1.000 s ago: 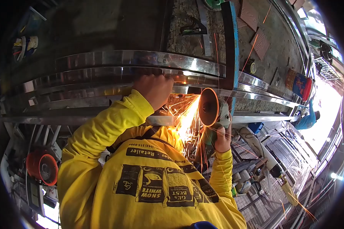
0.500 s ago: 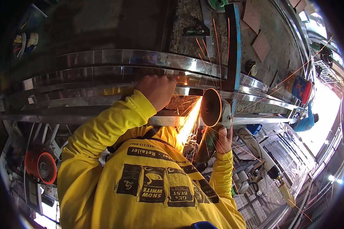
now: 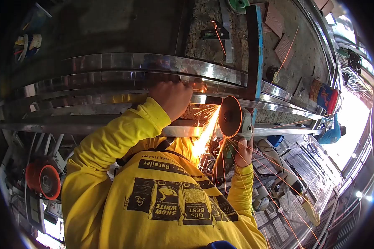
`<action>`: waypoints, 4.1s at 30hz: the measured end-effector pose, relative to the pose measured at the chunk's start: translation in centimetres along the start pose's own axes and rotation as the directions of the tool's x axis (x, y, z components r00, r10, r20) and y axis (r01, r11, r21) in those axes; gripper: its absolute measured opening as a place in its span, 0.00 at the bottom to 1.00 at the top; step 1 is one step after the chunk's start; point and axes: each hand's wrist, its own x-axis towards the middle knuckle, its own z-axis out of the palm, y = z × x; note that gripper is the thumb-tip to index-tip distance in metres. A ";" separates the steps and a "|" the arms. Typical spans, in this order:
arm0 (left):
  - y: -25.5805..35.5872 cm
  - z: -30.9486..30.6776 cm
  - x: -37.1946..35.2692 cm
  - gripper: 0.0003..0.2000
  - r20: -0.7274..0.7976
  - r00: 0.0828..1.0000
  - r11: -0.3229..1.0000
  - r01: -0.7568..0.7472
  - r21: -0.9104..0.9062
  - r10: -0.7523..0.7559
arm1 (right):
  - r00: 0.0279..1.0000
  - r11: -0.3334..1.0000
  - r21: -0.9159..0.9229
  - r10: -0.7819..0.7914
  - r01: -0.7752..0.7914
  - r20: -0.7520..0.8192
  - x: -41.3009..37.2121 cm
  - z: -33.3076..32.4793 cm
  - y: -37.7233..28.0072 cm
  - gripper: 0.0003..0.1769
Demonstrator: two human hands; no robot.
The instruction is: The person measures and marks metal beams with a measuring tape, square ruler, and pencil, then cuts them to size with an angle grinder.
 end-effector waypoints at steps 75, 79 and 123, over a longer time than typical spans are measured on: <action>-0.4 0.6 0.3 0.06 -0.002 1.000 0.999 -0.001 -0.040 0.001 | 0.996 1.000 0.007 0.027 -0.027 0.086 0.5 0.2 -1.1 0.51; -0.1 0.0 0.2 0.07 0.062 0.997 0.999 0.035 -0.020 -0.033 | 0.990 0.982 -0.121 -0.140 0.142 0.022 1.4 -0.3 -0.1 0.48; 0.4 -0.3 -0.5 0.04 0.086 0.996 1.000 0.004 0.013 -0.005 | 0.985 0.988 0.009 -0.155 0.155 0.070 -0.7 -1.3 3.1 0.62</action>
